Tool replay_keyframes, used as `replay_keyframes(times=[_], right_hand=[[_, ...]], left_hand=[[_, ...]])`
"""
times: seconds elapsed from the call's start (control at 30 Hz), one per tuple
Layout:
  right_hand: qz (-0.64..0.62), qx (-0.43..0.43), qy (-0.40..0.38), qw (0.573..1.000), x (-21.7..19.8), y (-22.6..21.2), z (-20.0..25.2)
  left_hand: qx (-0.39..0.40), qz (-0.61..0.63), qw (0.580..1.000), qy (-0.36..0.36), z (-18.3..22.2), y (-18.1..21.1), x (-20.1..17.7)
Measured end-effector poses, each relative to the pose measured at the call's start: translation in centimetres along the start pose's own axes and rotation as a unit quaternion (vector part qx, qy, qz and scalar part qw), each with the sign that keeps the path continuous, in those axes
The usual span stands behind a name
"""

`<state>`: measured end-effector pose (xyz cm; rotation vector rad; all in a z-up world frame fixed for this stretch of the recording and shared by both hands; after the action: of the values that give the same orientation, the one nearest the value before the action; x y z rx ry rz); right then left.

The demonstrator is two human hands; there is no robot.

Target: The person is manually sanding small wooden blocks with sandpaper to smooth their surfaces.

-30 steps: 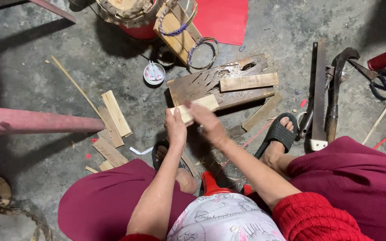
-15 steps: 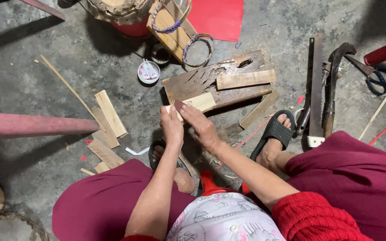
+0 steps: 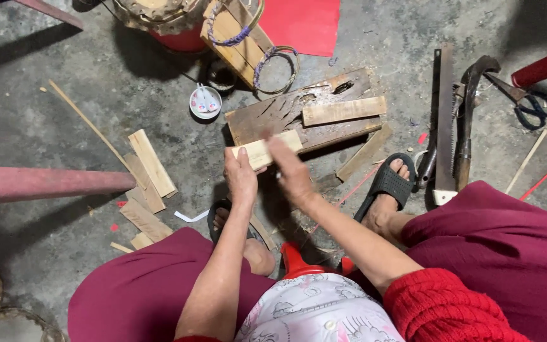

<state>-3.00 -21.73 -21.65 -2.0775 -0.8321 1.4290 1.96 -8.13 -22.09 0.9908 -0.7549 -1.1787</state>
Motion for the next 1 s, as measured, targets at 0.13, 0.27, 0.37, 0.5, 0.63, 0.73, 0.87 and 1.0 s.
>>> replay_keyframes(times=[0.13, 0.27, 0.37, 0.5, 0.63, 0.73, 0.87, 1.0], right_hand=[[-0.009, -0.014, -0.028, 0.999, 2.7, 4.4, 0.7], [0.035, 0.033, 0.02, 0.999, 1.9, 3.1, 0.7], [0.009, 0.028, 0.013, 0.999, 1.2, 1.2, 0.4], [0.042, 0.054, 0.029, 0.997, -0.4, 3.0, 0.0], [-0.059, -0.064, 0.003, 0.996, 2.7, 0.8, 0.4], [-0.058, -0.07, 0.01, 0.996, 1.5, 1.0, -0.1], [-0.031, -0.082, -0.01, 0.996, 1.4, -1.2, 0.3], [-0.016, -0.006, -0.021, 1.0, -2.5, 0.0, -0.6]], left_hand=[[0.0, -0.012, 1.0, 0.0, 0.3, 1.0, 0.1], [-0.001, -0.012, 1.0, 0.002, 0.4, 0.8, 0.5], [-0.003, -0.01, 1.0, 0.008, 0.2, 0.4, 0.3], [-0.009, 0.003, 1.0, 0.003, 0.2, 0.6, 0.4], [0.029, -0.101, 0.994, 0.027, -1.6, -1.3, -0.5], [-0.11, 0.119, 0.987, 0.018, 0.6, 1.7, 0.5], [-0.053, 0.128, 0.99, -0.011, -0.1, 0.9, 0.6], [-0.113, 0.166, 0.98, -0.014, -0.1, -0.4, 0.5]])
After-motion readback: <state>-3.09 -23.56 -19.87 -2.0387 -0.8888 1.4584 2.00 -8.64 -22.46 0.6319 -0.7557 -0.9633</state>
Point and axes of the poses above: each hand's wrist, its own z-axis away from the middle knuckle, its own x-axis out of the palm, y = z × x, the point moved 4 cm from there along -z, towards the middle knuckle, and after that the axes turned 8 degrees about z, right-handed, at the moved point
